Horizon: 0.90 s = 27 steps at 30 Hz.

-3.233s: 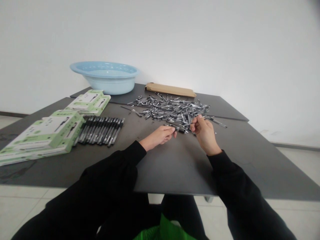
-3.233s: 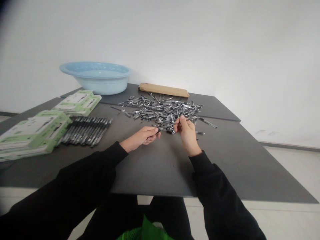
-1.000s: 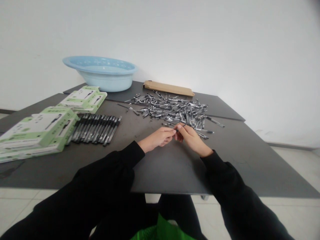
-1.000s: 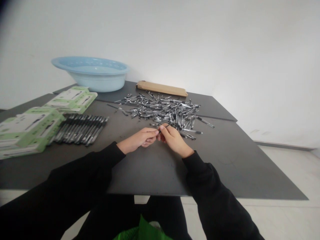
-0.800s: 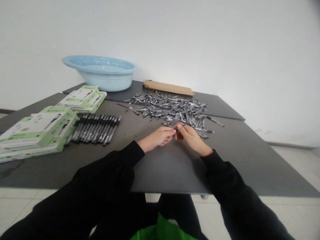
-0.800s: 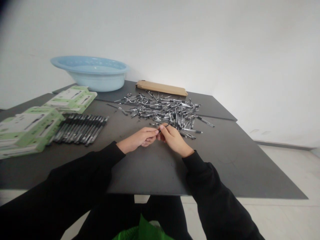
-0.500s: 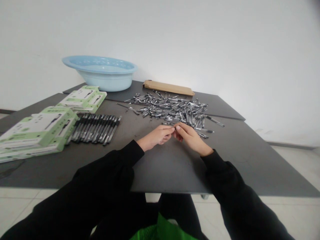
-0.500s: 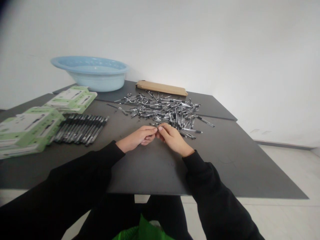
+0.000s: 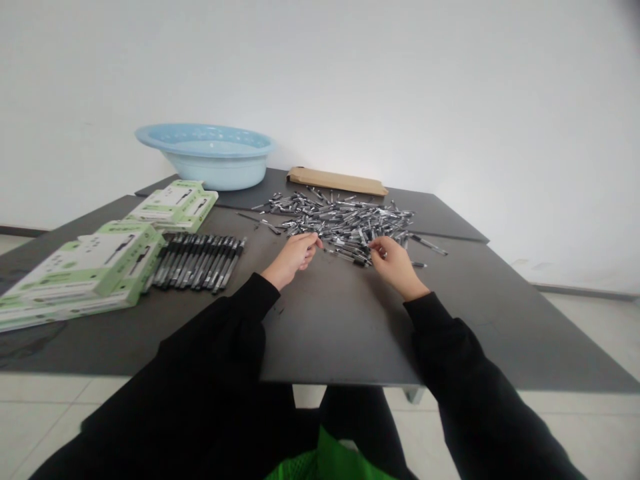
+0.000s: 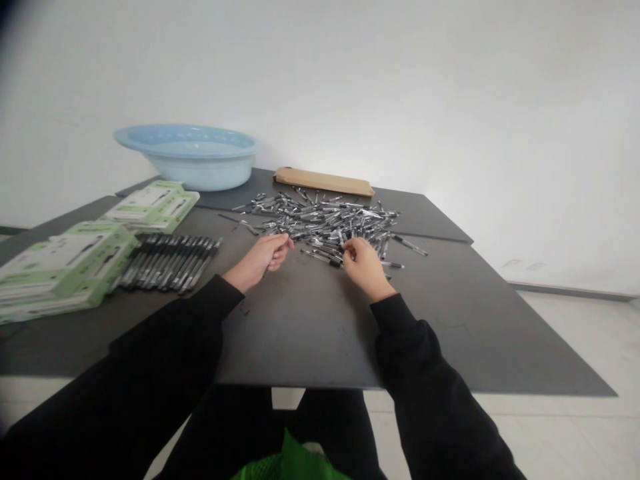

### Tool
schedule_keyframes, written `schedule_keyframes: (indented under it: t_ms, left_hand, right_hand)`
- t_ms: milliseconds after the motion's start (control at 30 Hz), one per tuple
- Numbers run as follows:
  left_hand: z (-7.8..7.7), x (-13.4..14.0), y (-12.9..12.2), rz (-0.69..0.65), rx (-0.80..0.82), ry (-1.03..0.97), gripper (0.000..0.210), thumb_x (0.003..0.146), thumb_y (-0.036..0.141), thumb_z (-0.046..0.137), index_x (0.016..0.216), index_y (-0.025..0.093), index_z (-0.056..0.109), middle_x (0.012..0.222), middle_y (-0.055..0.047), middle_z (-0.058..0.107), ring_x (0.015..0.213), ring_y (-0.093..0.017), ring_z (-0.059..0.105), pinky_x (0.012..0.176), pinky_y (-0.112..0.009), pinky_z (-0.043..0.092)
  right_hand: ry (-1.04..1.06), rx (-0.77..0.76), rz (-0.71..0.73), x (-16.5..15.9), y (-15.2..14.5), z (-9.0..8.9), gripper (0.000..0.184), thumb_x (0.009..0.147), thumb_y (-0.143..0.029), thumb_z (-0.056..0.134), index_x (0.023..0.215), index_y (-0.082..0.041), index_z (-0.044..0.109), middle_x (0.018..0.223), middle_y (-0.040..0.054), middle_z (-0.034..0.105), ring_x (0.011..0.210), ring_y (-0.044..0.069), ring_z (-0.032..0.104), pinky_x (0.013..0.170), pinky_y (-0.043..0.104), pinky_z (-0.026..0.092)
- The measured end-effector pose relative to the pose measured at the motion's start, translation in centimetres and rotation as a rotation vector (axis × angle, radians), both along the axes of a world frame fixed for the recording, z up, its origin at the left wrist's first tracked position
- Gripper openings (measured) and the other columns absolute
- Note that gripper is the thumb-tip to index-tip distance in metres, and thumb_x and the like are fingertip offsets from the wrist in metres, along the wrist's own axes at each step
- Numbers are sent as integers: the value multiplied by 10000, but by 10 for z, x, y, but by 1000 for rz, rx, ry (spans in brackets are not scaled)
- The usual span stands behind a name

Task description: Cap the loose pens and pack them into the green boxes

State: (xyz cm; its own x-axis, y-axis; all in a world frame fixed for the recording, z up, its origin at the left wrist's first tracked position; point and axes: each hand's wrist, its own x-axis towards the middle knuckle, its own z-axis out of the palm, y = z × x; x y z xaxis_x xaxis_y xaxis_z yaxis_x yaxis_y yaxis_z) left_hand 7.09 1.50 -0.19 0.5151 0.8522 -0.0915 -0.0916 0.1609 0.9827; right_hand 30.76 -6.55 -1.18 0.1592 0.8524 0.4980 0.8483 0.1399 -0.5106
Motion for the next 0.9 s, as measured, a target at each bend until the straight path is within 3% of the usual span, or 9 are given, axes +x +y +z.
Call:
schedule_keyframes:
  t_ms: [300, 567, 900]
  left_hand:
    - [-3, 2, -1, 15, 9, 60, 263, 952, 296, 449, 744, 158, 531, 491, 94, 298, 348, -37, 218, 365, -165, 138]
    - [-7, 8, -6, -33, 50, 119, 269, 948, 309, 446, 745, 158, 539, 504, 88, 302, 362, -37, 218, 375, -170, 129]
    - [-6, 8, -6, -10, 65, 171, 275, 948, 301, 448, 731, 160, 540, 498, 84, 311, 358, -39, 219, 376, -182, 124]
  right_hand:
    - [-225, -71, 8, 21, 10, -20, 210, 772, -144, 522, 862, -155, 711, 874, 101, 587, 883, 248, 576, 830, 359, 470]
    - [-257, -119, -4, 24, 8, -18, 243, 773, -143, 539, 921, -151, 732, 908, 108, 604, 925, 258, 586, 864, 363, 465]
    - [-239, -60, 15, 27, 12, -21, 263, 829, -125, 473, 910, -157, 721, 914, 119, 633, 924, 260, 592, 878, 378, 470]
